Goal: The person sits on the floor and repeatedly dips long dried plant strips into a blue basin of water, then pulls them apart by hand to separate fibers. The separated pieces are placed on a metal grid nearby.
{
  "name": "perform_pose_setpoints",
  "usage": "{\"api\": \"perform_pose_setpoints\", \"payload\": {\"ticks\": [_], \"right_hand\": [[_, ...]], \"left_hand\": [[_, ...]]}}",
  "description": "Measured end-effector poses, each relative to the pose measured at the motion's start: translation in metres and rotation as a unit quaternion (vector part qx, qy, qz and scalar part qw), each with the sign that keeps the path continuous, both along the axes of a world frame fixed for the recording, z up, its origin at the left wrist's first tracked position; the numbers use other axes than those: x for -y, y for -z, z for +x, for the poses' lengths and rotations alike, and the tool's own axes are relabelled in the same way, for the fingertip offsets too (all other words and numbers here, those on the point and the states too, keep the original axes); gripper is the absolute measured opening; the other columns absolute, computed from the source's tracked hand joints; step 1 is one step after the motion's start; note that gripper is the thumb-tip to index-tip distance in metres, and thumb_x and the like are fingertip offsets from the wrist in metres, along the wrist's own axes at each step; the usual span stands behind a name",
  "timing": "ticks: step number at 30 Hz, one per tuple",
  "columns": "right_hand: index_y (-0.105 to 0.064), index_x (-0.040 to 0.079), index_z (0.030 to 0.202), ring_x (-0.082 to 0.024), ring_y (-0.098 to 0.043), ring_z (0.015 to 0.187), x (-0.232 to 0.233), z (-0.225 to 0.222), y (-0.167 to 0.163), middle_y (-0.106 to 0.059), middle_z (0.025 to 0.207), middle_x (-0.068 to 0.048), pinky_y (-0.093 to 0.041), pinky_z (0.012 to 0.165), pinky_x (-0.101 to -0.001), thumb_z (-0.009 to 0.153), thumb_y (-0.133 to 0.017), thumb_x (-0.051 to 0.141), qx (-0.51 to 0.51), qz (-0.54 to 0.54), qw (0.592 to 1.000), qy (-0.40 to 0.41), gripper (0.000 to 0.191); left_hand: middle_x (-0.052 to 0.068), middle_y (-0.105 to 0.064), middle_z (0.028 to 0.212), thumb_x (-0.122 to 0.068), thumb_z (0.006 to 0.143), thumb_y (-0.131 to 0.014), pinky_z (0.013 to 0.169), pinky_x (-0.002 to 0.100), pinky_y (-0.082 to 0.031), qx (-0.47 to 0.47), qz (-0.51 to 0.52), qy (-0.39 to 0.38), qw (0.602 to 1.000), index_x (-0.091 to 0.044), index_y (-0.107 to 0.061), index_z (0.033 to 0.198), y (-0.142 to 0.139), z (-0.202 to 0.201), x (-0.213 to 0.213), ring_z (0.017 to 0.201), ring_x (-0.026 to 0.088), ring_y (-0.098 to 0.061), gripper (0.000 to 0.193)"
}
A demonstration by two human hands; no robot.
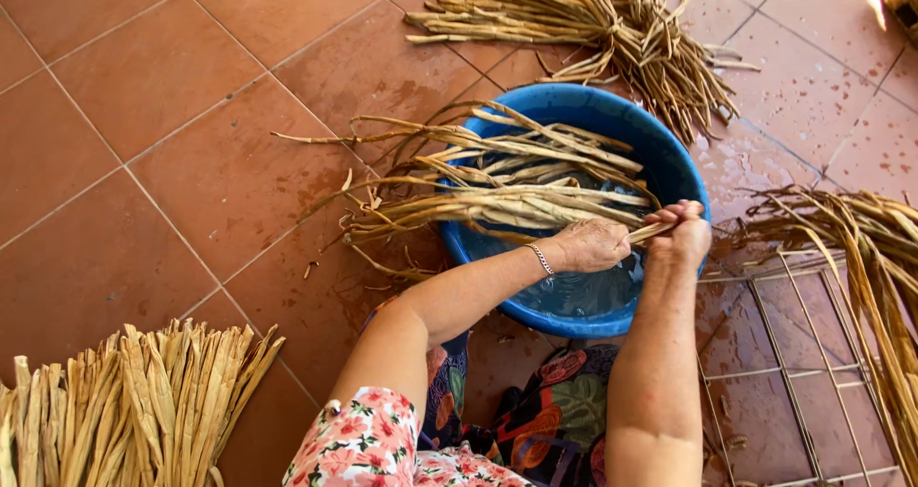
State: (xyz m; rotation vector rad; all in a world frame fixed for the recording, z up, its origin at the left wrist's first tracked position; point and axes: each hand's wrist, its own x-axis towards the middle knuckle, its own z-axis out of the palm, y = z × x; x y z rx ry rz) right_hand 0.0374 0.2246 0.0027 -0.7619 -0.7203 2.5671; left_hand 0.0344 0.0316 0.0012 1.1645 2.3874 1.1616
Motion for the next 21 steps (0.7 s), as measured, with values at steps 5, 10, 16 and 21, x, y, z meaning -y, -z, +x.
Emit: {"api": "perform_pose_setpoints", "payload": {"ticks": [5, 10, 16, 21], "right_hand": [[-0.049, 0.017, 0.08, -0.013, -0.03, 0.045, -0.037, 0.007, 0.003, -0.04, 0.058, 0.006, -0.027, 0.046, -0.0313, 0.108, -0.045, 0.02, -0.004, -0.059, 0.997, 0.056, 0.028], [-0.045, 0.017, 0.079, -0.014, -0.028, 0.044, -0.069, 0.023, 0.01, -0.037, 0.057, 0.003, -0.026, 0.043, -0.0318, 0.103, -0.047, 0.024, 0.02, -0.055, 0.992, 0.112, 0.025], [-0.057, 0.011, 0.107, -0.013, -0.031, 0.045, -0.119, 0.047, 0.032, -0.038, 0.061, 0.002, -0.031, 0.043, -0.031, 0.1, -0.043, 0.018, 0.095, 0.007, 0.971, 0.22, 0.017], [-0.056, 0.01, 0.103, -0.014, -0.032, 0.045, -0.13, 0.054, 0.048, -0.038, 0.061, 0.001, -0.032, 0.043, -0.0323, 0.097, -0.046, 0.017, 0.156, -0.008, 0.948, 0.277, 0.014]], "left_hand": [[0.024, -0.073, 0.09, -0.032, 0.095, -0.046, 0.084, 0.051, -0.058, -0.054, -0.055, 0.036, 0.996, -0.005, -0.066, 0.097, -0.004, 0.017, 0.005, 0.088, 0.041, -0.072, 0.033], [0.022, -0.072, 0.08, -0.031, 0.094, -0.047, 0.075, 0.052, -0.057, 0.001, -0.072, 0.068, 0.995, -0.006, -0.067, 0.092, -0.014, 0.026, 0.029, 0.076, 0.041, -0.072, 0.032], [0.022, -0.07, 0.074, -0.03, 0.094, -0.049, 0.069, 0.053, -0.056, -0.073, -0.048, 0.112, 0.99, -0.006, -0.065, 0.087, -0.021, 0.036, 0.079, 0.071, 0.043, -0.069, 0.03], [0.019, -0.065, 0.071, -0.027, 0.096, -0.046, 0.066, 0.05, -0.057, -0.077, -0.129, 0.116, 0.982, -0.005, -0.058, 0.083, -0.03, 0.025, 0.128, 0.068, 0.039, -0.068, 0.029]]}}
